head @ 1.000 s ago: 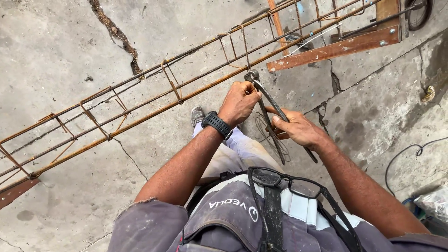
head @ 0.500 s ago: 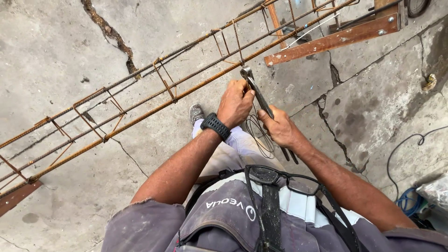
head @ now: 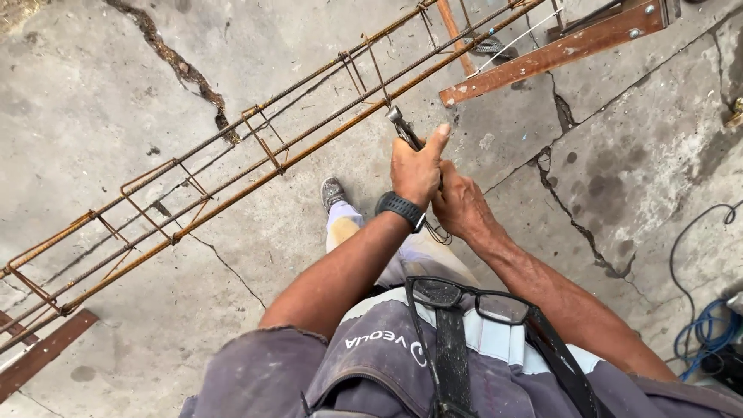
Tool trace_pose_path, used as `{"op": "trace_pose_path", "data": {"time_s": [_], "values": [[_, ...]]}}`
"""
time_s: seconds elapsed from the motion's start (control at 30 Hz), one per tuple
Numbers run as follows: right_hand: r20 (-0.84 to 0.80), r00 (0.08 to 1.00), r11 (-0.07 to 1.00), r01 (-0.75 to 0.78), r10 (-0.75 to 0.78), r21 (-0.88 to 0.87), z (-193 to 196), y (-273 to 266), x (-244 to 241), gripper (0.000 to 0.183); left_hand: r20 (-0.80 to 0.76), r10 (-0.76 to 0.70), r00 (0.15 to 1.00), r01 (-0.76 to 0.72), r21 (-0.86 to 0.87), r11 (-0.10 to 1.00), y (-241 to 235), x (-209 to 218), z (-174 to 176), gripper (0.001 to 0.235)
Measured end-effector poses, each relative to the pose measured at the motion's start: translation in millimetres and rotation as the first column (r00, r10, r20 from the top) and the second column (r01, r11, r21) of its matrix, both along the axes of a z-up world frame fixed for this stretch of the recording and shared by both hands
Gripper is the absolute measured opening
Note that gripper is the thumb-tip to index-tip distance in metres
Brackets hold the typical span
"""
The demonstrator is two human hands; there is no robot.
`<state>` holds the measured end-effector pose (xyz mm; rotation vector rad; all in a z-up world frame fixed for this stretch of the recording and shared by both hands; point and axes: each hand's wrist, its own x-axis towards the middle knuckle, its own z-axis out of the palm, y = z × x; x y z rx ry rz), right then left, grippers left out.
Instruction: Tying steel rebar rods together using wire and pliers to create a reinforced structure.
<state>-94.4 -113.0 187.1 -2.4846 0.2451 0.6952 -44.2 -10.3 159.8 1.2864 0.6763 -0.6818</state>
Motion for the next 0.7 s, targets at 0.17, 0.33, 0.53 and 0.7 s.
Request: {"op": "trace_pose_path", "data": {"time_s": [0.17, 0.33, 0.53, 0.7], "values": [[0.008, 1.0, 0.998, 0.019, -0.019, 0.057, 23, 7, 3, 0.029, -0.012, 0.033, 0.999, -0.031, 0.131, 0.991, -30, -4, -61, 0.043], [-0.04, 0.993, 0.992, 0.109, -0.112, -0.065, 7, -17, -26, 0.032, 0.035, 0.336, 0.941, -0.328, -0.135, 0.935, -31, -3, -38, 0.033], [0.124, 0.984, 0.974, 0.149, -0.129, -0.168, -21, -33, -40, 0.026, -0.139, 0.413, 0.9, -0.434, -0.214, 0.875, -36, 4, -28, 0.057], [0.164, 0.986, 0.962, 0.043, 0.002, -0.269, -5, -35, -37, 0.04, -0.217, 0.517, 0.828, -0.556, -0.192, 0.809, -50, 8, -37, 0.047]]}}
